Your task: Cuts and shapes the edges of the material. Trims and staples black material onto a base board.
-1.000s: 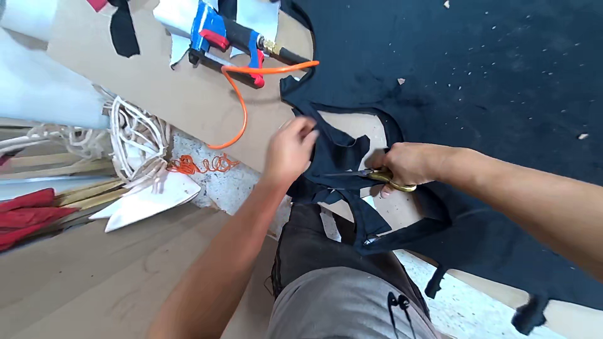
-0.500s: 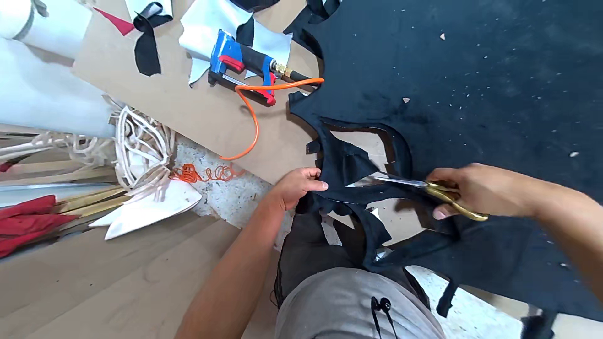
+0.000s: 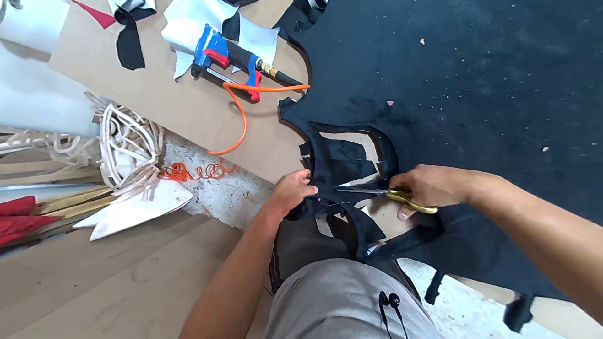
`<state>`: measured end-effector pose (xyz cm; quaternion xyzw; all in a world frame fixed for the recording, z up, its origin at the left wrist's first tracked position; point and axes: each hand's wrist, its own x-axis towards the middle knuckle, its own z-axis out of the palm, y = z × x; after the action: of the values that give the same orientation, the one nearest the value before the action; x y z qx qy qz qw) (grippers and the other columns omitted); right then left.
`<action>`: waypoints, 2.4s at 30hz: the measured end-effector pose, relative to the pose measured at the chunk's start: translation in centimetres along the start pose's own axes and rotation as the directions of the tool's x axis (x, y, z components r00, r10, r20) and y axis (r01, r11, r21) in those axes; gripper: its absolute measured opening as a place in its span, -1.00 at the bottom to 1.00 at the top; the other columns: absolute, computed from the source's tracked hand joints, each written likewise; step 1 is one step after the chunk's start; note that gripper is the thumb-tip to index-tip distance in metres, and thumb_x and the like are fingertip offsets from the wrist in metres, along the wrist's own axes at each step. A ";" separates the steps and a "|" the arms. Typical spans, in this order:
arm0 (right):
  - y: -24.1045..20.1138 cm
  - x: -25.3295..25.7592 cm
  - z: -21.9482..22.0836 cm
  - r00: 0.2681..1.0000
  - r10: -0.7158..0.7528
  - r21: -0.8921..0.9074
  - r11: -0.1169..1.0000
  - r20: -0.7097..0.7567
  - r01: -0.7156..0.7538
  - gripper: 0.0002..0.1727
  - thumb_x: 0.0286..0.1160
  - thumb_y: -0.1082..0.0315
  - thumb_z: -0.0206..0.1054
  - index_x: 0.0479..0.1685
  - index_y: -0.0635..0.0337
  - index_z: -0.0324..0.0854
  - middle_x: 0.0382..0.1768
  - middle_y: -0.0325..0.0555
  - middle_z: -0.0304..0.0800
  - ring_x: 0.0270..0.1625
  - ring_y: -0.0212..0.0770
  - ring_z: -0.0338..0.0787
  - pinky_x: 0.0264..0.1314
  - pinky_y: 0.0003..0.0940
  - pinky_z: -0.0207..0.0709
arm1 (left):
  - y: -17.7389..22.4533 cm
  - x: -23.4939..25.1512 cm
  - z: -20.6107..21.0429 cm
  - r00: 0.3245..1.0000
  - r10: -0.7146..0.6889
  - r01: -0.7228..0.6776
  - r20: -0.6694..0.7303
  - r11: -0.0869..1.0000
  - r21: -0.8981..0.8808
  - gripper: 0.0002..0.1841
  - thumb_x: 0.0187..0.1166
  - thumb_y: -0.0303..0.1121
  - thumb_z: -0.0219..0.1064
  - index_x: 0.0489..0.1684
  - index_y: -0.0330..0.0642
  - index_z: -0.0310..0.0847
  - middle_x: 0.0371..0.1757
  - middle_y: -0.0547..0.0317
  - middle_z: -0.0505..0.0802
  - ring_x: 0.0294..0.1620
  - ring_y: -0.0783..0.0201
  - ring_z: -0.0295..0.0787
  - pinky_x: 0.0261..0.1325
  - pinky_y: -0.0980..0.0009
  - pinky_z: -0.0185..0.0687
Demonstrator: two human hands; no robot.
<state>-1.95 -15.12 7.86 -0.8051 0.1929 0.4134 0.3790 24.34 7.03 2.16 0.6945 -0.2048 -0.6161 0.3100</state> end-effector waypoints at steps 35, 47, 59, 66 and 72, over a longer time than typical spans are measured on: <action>7.6 -4.2 2.2 0.588 0.480 0.244 0.866 -0.651 -0.436 0.01 0.10 0.38 0.71 0.73 0.24 0.30 0.35 0.54 0.58 0.44 0.62 0.53 0.35 0.65 0.38 | 7.5 2.1 1.8 0.957 -0.262 0.213 -0.127 0.333 0.919 -0.40 0.76 0.15 0.04 0.06 -0.21 0.81 0.16 -0.18 0.85 0.31 -0.15 0.77 0.27 -0.28 0.64; -20.9 18.0 8.6 0.157 0.373 0.388 0.918 -0.914 0.079 -0.48 0.61 0.33 0.22 0.59 0.07 0.58 0.65 -0.10 0.55 0.71 -0.14 0.49 0.73 0.00 0.40 | 12.0 4.8 -16.1 0.799 0.562 -0.355 0.212 0.156 0.922 -0.64 0.77 -0.10 0.21 0.00 -0.16 0.86 -0.10 0.03 0.94 -0.02 0.08 0.92 0.14 -0.06 0.82; -17.5 20.0 7.8 0.141 0.441 0.443 0.896 -0.887 -0.017 -0.44 0.89 0.10 -0.14 0.77 -0.04 0.37 0.76 -0.26 0.41 0.79 -0.24 0.37 0.87 0.04 0.13 | 15.7 14.2 -36.1 0.763 0.406 -0.352 0.503 -0.392 0.850 -0.29 0.26 -0.43 0.51 0.58 -0.21 0.54 0.53 -0.41 0.60 0.60 -0.43 0.45 0.60 -0.40 0.29; -12.5 17.9 7.9 0.213 0.332 0.310 0.942 -0.919 -0.130 -0.49 0.87 0.01 -0.15 0.67 -0.43 0.50 0.77 -0.58 0.34 0.90 -0.08 0.13 0.85 0.41 -0.14 | 16.4 17.3 -36.2 0.647 0.435 -0.366 0.626 -0.543 0.756 -0.51 0.19 -0.31 0.55 0.13 -0.34 0.72 0.31 -0.34 0.73 0.43 -0.37 0.60 0.53 -0.33 0.38; -12.5 18.2 7.9 0.229 0.360 0.328 0.930 -0.904 -0.166 -0.45 0.85 0.01 -0.20 0.75 -0.50 0.37 0.85 -0.46 0.20 0.92 -0.05 0.04 0.88 0.37 -0.20 | 16.9 16.0 -34.1 0.660 0.317 -0.394 0.681 -0.626 0.673 -0.60 0.49 -0.06 0.41 -0.26 -0.33 0.78 -0.11 -0.19 0.87 0.08 -0.22 0.82 0.24 -0.19 0.65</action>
<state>12.38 -0.98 -4.15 -0.8114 0.5463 -0.1105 0.1760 62.01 -9.79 3.76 0.4496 -0.8759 0.0093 -0.1746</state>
